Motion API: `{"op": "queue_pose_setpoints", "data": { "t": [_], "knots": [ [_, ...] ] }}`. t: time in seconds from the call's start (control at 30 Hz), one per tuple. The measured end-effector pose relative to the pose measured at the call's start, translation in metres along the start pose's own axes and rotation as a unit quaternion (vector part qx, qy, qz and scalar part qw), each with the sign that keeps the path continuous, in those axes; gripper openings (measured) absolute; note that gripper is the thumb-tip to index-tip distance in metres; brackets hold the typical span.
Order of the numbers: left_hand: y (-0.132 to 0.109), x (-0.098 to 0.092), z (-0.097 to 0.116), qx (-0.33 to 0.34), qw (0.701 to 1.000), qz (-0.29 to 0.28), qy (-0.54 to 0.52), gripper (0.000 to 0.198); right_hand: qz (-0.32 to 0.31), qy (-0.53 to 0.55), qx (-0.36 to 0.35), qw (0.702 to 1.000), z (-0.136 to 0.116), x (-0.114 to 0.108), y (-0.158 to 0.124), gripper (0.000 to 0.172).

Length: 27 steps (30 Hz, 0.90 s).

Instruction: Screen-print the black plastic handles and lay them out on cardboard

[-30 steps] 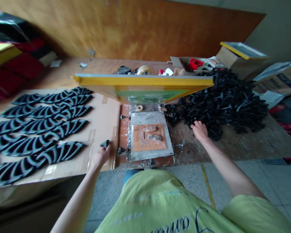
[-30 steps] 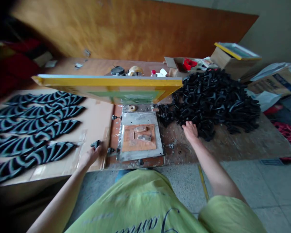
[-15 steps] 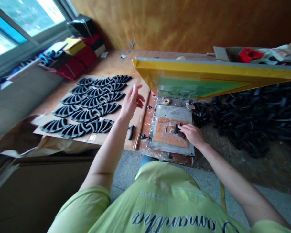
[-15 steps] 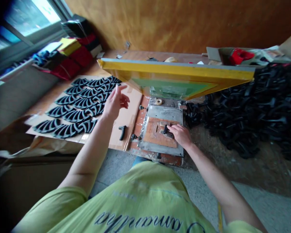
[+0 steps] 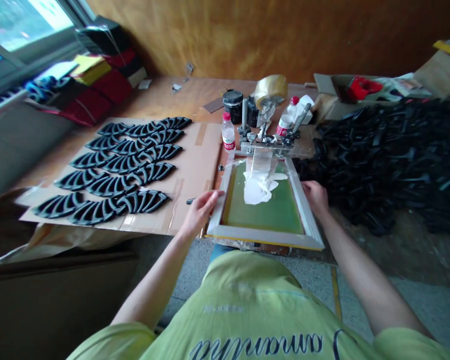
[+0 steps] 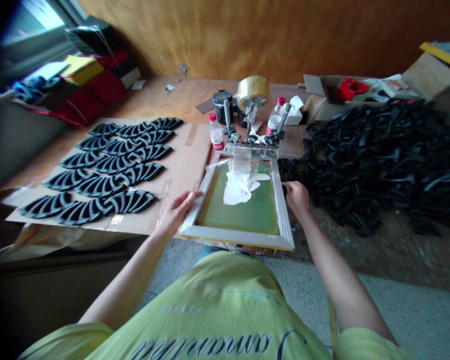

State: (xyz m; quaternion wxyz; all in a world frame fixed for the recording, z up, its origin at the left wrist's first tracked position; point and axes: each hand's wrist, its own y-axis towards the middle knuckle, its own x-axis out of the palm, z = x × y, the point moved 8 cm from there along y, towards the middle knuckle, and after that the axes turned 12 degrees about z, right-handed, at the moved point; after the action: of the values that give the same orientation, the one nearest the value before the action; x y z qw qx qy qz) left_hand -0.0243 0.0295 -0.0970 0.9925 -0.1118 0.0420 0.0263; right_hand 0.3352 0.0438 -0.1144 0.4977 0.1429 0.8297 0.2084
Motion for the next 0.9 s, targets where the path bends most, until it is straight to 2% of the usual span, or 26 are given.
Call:
{"op": "queue_pose_setpoints", "data": {
  "t": [0.07,0.1,0.13,0.2,0.23,0.33,0.4,0.43,0.53,0.63,0.7,0.77,0.83,0.9],
  "knots": [
    [-0.003,0.002,-0.047,-0.039,0.999,-0.008,0.002,0.072,0.07,-0.023,0.044,0.996,0.009,-0.019,0.023,0.029],
    [-0.002,0.004,-0.066,-0.044,0.999,-0.005,0.008,0.078,0.089,-0.024,0.045,0.995,0.002,-0.021,0.035,0.028],
    [0.001,0.004,-0.081,-0.043,0.999,-0.001,0.019,0.081,0.087,-0.018,0.029,0.996,-0.013,-0.016,0.047,0.037],
    [0.009,0.006,-0.103,-0.033,0.998,0.006,0.048,0.079,0.032,-0.014,-0.038,0.999,-0.056,0.007,0.063,0.055],
    [0.012,0.006,-0.11,-0.028,0.998,0.005,0.061,0.076,-0.011,-0.024,-0.068,0.997,-0.077,0.023,0.066,0.054],
    [0.018,0.006,-0.118,-0.026,0.996,0.0,0.085,0.072,-0.138,-0.068,-0.103,0.983,-0.114,0.064,0.054,0.026],
    [0.019,0.006,-0.12,-0.031,0.995,-0.003,0.092,0.07,-0.183,-0.081,-0.115,0.973,-0.12,0.073,0.033,0.012],
    [0.018,0.006,-0.12,-0.033,0.995,-0.002,0.094,0.07,-0.196,-0.079,-0.131,0.969,-0.121,0.072,0.021,0.011],
    [0.017,0.006,-0.121,-0.032,0.995,0.004,0.095,0.069,-0.242,-0.037,-0.209,0.947,-0.123,0.058,-0.009,0.023],
    [0.017,0.006,-0.123,-0.029,0.995,0.008,0.093,0.067,-0.285,0.004,-0.252,0.925,-0.121,0.047,-0.015,0.026],
    [0.018,0.005,-0.124,-0.022,0.995,0.007,0.096,0.067,-0.27,0.003,-0.237,0.933,-0.119,0.046,-0.006,0.021],
    [0.019,0.005,-0.123,-0.012,0.995,0.004,0.096,0.067,-0.219,-0.004,-0.208,0.953,-0.118,0.048,0.003,0.019],
    [0.018,0.005,-0.121,-0.008,0.996,0.003,0.089,0.069,-0.178,-0.002,-0.197,0.964,-0.12,0.051,-0.002,0.024],
    [0.017,0.006,-0.118,-0.011,0.997,0.002,0.079,0.069,-0.178,0.01,-0.209,0.961,-0.123,0.053,-0.017,0.028]
  ]
}}
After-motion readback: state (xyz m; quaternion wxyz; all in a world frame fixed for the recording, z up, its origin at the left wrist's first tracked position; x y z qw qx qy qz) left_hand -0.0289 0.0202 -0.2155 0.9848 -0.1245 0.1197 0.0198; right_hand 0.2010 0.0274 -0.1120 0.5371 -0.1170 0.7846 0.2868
